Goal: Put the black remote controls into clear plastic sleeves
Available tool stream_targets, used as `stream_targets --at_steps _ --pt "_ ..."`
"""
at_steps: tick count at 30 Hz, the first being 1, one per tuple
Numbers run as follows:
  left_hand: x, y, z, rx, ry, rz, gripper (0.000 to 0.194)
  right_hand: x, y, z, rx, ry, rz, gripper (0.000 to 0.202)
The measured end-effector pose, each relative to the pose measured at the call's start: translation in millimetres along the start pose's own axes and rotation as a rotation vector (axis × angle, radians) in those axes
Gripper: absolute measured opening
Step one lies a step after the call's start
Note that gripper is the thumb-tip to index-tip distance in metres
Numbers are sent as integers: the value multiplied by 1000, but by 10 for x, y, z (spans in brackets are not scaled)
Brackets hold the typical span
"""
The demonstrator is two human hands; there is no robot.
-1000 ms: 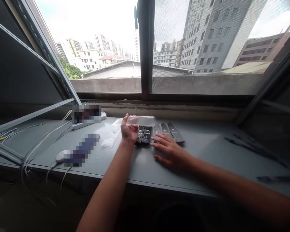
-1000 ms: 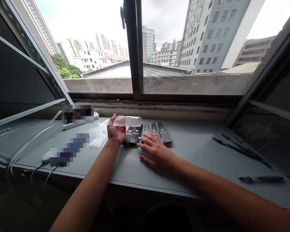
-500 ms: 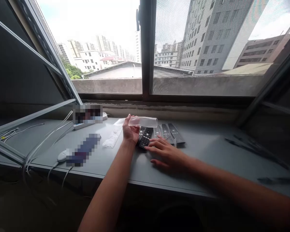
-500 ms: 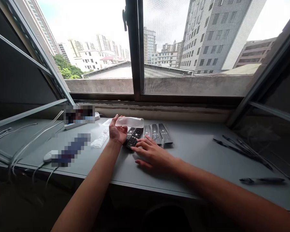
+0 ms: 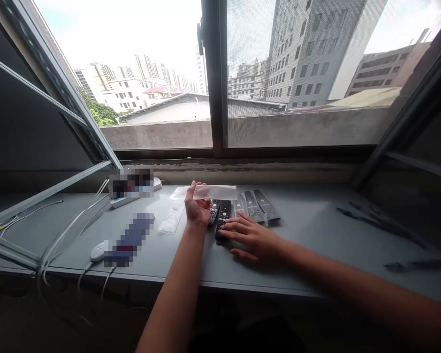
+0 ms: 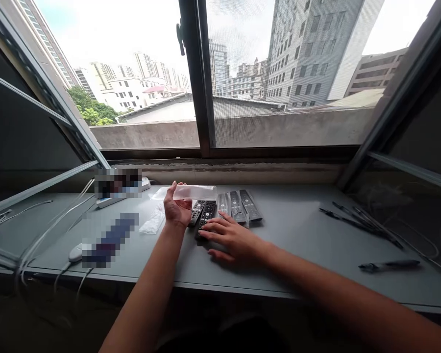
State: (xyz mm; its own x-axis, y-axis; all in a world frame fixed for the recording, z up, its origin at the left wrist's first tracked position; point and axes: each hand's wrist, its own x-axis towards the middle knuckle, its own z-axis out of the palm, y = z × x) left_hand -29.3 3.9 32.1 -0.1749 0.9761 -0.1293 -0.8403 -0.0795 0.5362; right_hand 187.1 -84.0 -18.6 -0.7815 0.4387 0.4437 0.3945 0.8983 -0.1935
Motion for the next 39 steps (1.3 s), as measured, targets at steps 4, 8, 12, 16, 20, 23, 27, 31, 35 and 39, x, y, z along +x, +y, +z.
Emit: stream_targets --at_steps 4,8,12,16,20,23,27,31,35,39 --pt "-27 -17 13 -55 22 -54 15 -2 -32 -4 -45 62 -86 50" --pt "-46 -98 33 -48 9 -108 18 -46 -76 6 -100 110 -100 42" --pt "-29 -143 48 -48 -23 -99 17 -115 -150 -9 -76 121 -87 37" --pt "-17 -136 60 -42 -42 -73 16 -148 -260 -34 -65 59 -38 39" --pt "-17 -137 45 -29 -44 -49 16 -127 -336 -39 -1 50 -58 35" --pt "2 -154 16 -4 -38 -40 15 -96 -360 -1 70 77 -87 21" --pt "28 -157 -8 7 -35 -26 17 -57 -370 99 -7 118 -85 15" --pt "26 -113 -2 -18 -46 -20 18 -52 -379 157 -76 209 -92 24" --pt "35 -89 -4 -38 -64 -4 18 -89 -359 106 -106 284 -7 29" --pt "64 -107 -32 -23 -45 -18 18 -114 -258 -13 -19 529 241 26"
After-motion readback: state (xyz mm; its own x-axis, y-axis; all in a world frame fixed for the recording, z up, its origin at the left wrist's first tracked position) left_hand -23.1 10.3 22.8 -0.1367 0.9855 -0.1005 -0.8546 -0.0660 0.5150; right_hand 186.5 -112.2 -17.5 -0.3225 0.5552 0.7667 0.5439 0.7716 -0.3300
